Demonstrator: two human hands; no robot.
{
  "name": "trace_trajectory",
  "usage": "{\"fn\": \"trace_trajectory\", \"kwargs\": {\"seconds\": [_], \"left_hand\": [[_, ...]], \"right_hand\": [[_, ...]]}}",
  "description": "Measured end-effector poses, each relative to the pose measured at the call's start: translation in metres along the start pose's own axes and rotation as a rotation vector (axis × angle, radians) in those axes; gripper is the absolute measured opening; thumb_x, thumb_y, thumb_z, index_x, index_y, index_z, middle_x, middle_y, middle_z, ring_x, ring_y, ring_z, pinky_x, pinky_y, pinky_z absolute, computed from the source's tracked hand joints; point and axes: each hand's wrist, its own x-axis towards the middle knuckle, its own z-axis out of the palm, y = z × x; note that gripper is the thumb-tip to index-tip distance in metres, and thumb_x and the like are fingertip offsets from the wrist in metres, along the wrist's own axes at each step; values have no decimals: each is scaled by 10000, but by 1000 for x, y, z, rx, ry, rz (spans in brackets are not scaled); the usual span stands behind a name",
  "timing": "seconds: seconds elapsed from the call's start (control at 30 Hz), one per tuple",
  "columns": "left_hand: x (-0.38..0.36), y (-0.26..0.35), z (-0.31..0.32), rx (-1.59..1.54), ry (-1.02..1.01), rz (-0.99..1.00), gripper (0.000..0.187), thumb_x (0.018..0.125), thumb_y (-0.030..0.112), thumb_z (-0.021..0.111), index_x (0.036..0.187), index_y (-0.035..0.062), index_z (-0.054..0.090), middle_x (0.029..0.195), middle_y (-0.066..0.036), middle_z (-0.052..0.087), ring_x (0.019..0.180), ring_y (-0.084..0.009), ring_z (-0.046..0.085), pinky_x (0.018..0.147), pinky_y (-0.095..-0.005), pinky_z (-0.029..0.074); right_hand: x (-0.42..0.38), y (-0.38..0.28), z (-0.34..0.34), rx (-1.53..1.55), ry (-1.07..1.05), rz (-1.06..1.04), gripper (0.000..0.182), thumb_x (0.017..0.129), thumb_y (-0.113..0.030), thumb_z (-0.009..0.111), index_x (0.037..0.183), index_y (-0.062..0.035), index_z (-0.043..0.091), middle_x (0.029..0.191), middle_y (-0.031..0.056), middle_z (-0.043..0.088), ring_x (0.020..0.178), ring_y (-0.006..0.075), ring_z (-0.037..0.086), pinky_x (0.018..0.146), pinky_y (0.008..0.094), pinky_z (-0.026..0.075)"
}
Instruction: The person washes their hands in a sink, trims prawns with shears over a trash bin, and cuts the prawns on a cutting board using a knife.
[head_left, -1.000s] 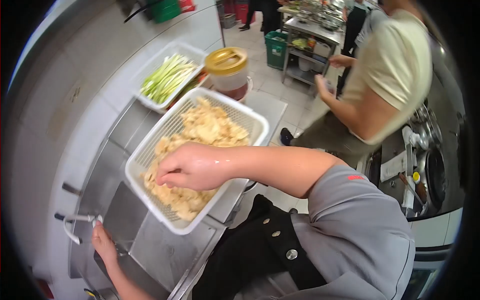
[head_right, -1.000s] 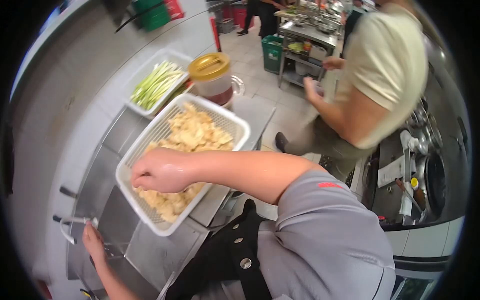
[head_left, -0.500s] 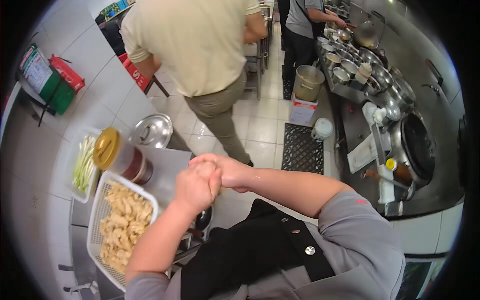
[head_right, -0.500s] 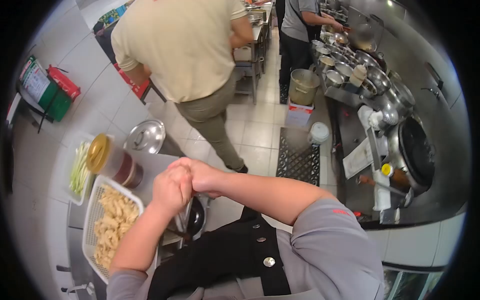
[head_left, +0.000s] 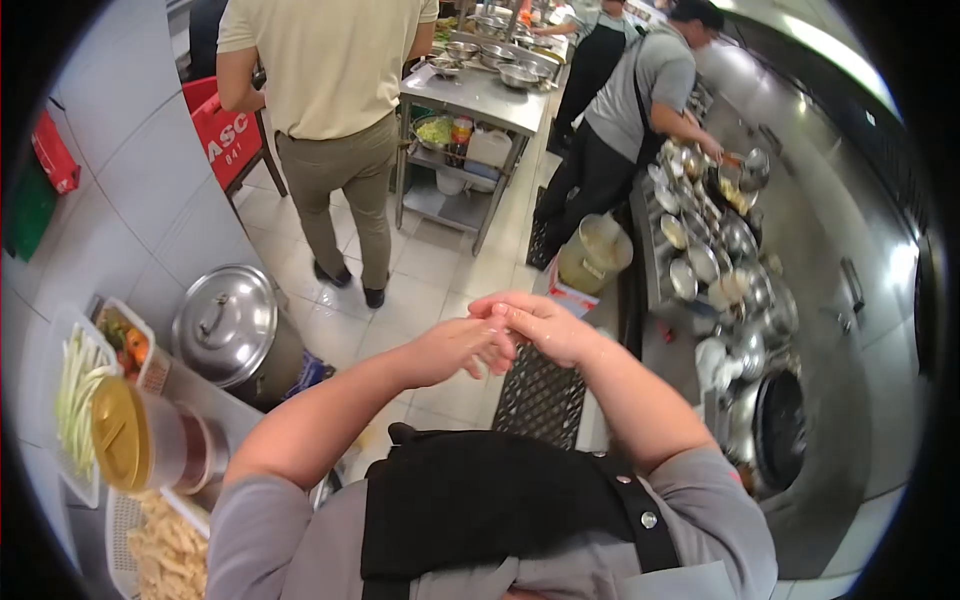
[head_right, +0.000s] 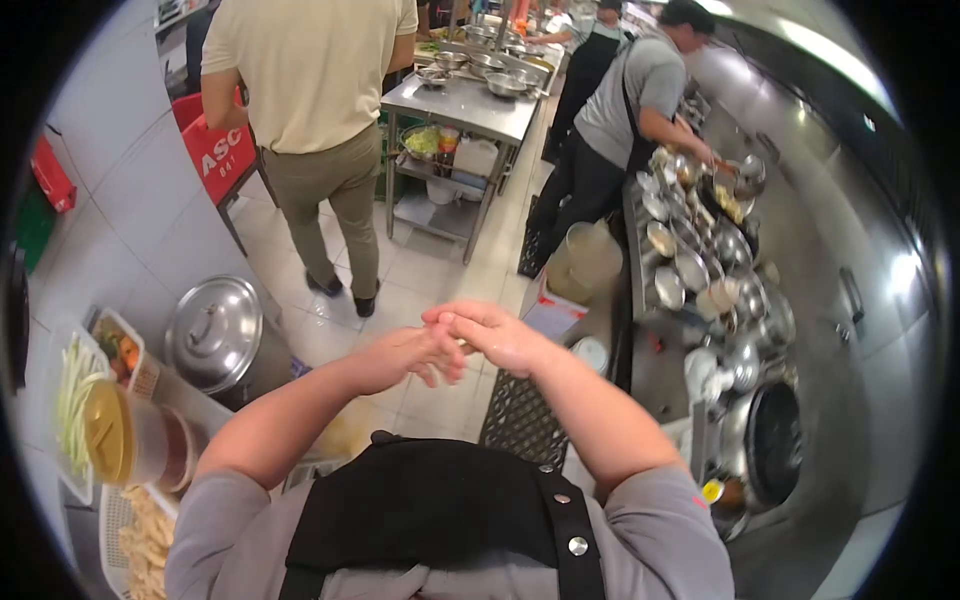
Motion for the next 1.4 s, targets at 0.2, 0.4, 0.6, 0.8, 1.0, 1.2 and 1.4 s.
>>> {"fn": "trace_trajectory", "kwargs": {"seconds": [0.2, 0.4, 0.6, 0.8, 1.0, 1.2, 1.4], "left_hand": [[129, 41, -63, 217, -301, -135, 514, 1046, 451, 500, 1224, -18, 611, 1148, -166, 656, 1079, -263, 657, 781, -424, 608], [207, 58, -137, 813, -286, 115, 379, 990, 331, 616, 1195, 17, 666, 1086, -146, 712, 992, -282, 688, 902, -425, 541], [240, 106, -223, 1148, -33, 358, 347, 914, 333, 696, 1152, 81, 681, 1159, -92, 689, 1075, -305, 646, 929, -440, 522], [211, 203, -327, 1236, 507, 210, 389, 851, 243, 773, 1176, 54, 670, 1277, -140, 648, 1160, -320, 631, 971, -423, 518], [212, 226, -456, 698, 459, 220, 415, 899, 261, 733, 1249, 53, 649, 1297, -156, 628, 1169, -321, 627, 995, -390, 511], [232, 121, -636, 1074, 515, -199, 495, 914, 332, 716, 1328, 86, 604, 1488, -167, 472, 1229, -310, 587, 1050, -408, 472], [263, 128, -768, 808, 464, -421, 463, 927, 322, 705, 1309, 76, 617, 1396, -175, 554, 1205, -283, 605, 990, -413, 508]], "right_hand": [[72, -28, -72, -207, 163, 279, 581, 1063, -519, 390, 1034, -3, 656, 714, 47, 620, 617, 97, 531, 583, 277, 457], [179, 18, -178, 23, 12, 212, 542, 1046, -506, 436, 1032, -17, 670, 744, 41, 630, 701, 121, 588, 573, 283, 461], [281, -53, -241, -132, -144, 288, 459, 1057, -462, 470, 795, -105, 591, 642, -43, 512, 559, 66, 424, 487, 261, 335], [410, -163, -325, -64, -248, -374, 400, 1060, -259, 506, 727, -48, 575, 643, 19, 572, 567, 105, 525, 538, 287, 442], [542, -208, -320, 207, -662, -709, 435, 1071, -253, 451, 754, -2, 610, 676, 106, 625, 611, 209, 609, 617, 331, 501], [669, -79, -294, -977, -340, -5, 437, 884, -403, 697, 1247, -162, 674, 1308, 149, 614, 1207, 349, 585, 1053, 481, 452], [722, -148, -364, -744, 241, 81, 287, 940, -275, 658, 1146, -82, 709, 1081, 150, 704, 968, 288, 682, 880, 380, 537]]}}
